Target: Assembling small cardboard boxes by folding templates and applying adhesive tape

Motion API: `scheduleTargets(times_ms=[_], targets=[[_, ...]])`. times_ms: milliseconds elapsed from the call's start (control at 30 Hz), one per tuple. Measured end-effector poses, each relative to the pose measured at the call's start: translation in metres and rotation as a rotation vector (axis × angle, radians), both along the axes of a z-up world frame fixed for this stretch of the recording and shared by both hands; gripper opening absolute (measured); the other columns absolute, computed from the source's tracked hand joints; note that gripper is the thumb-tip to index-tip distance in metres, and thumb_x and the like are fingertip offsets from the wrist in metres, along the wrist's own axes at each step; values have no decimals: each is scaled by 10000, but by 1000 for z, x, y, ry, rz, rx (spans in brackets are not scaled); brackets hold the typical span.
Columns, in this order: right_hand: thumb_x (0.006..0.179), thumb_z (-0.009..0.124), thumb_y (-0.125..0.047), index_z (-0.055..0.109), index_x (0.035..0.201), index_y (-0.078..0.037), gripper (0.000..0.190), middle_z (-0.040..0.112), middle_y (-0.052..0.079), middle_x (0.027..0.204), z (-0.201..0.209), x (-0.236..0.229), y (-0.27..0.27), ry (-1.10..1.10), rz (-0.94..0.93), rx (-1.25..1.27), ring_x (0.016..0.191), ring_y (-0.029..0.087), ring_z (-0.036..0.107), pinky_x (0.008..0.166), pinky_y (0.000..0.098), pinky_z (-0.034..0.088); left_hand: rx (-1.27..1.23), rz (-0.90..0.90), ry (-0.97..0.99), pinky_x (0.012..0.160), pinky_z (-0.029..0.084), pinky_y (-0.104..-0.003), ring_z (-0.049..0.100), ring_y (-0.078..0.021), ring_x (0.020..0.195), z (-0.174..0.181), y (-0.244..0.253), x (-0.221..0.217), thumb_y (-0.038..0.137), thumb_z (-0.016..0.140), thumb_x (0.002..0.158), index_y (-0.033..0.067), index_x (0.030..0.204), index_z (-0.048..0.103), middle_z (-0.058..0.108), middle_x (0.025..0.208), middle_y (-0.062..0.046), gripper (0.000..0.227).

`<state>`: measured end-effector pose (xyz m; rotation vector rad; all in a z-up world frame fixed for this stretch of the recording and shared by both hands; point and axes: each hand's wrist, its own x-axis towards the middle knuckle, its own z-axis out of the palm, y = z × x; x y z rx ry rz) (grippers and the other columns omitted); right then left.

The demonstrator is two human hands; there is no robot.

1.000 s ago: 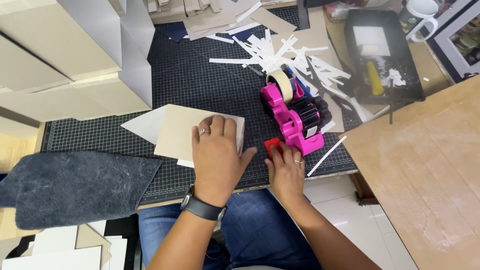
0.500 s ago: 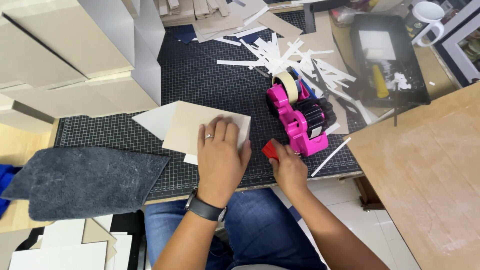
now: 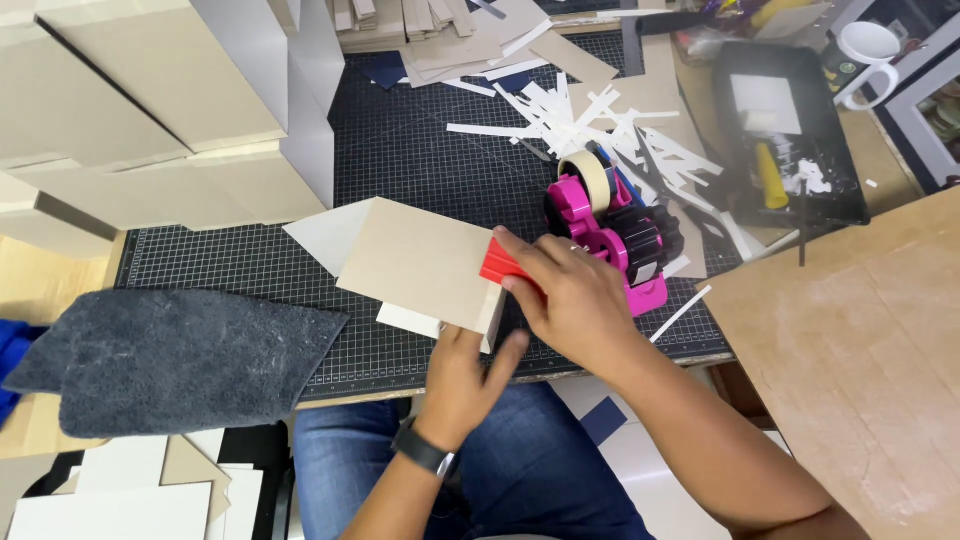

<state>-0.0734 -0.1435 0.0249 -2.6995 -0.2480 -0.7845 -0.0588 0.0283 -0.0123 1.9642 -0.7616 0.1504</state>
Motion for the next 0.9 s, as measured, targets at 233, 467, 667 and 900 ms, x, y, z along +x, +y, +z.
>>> scheduleTargets(times_ms=[233,467,667,900], targets=[[888,728,-200,734,1238,-111,361,693,112,839,13,-15,12,87,140,27,822,365,711,645,456,577,57,38,80,719,602,-543,711,-468,920,-78,-20,21,151,598,968,12,1145,714,758,930,-220,253],[915,668,-262,684,1314,-159,412,676,80,863,9,-21,17,94,115,-19,841,347,702,633,462,570,96,50,0,661,565,-600,685,-517,858,-20,-25,26,150,593,984,-35,1071,711,726,845,-272,236],[931,678,-265,663,1352,-148,436,661,97,887,5,-18,14,66,120,18,862,354,706,670,470,581,118,39,34,630,566,-563,690,-490,818,-40,-28,25,197,591,995,12,1016,719,721,783,-222,226],[939,682,-252,693,1325,-161,397,690,112,893,13,-18,8,60,190,111,869,373,711,685,465,584,147,63,69,591,567,-516,697,-456,769,-56,-25,32,255,588,1009,71,947,730,714,706,-160,240]])
